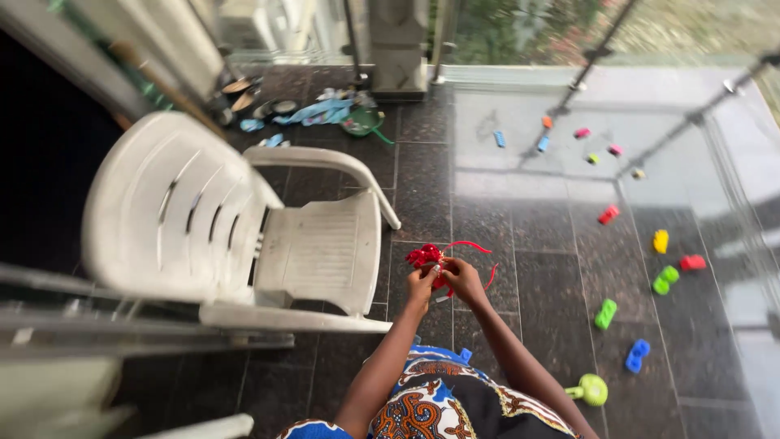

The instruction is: The person picks up a red headband from the floor and places it into a plastic bag on a table, then picks up several toy blocks and places them into the same bag.

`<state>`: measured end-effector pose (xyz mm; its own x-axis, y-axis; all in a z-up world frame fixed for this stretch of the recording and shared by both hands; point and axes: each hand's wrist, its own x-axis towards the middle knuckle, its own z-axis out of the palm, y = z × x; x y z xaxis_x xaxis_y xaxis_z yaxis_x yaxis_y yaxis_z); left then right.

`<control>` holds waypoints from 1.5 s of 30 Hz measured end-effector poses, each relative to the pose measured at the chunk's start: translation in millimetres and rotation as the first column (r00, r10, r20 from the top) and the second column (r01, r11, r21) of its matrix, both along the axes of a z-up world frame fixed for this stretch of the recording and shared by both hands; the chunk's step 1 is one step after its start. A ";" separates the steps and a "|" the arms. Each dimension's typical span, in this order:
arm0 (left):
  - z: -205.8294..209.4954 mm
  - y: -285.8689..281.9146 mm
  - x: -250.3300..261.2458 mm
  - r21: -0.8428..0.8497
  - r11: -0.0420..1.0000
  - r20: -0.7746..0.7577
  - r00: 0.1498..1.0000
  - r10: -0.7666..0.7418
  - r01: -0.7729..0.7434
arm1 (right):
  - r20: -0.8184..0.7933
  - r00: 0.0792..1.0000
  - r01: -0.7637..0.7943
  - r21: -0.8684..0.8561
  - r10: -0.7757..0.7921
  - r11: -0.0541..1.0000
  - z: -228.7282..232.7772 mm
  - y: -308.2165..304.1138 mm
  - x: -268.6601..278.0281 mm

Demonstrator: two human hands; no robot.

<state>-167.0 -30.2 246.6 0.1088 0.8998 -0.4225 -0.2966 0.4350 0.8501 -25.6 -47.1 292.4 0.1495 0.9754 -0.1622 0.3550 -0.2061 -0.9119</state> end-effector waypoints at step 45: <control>2.2 -505.5 -211.0 0.227 -0.091 0.257 -0.030 0.966 -0.970 | -0.929 0.036 -0.999 -0.040 0.367 -0.005 -40.6 -308.7 -322.5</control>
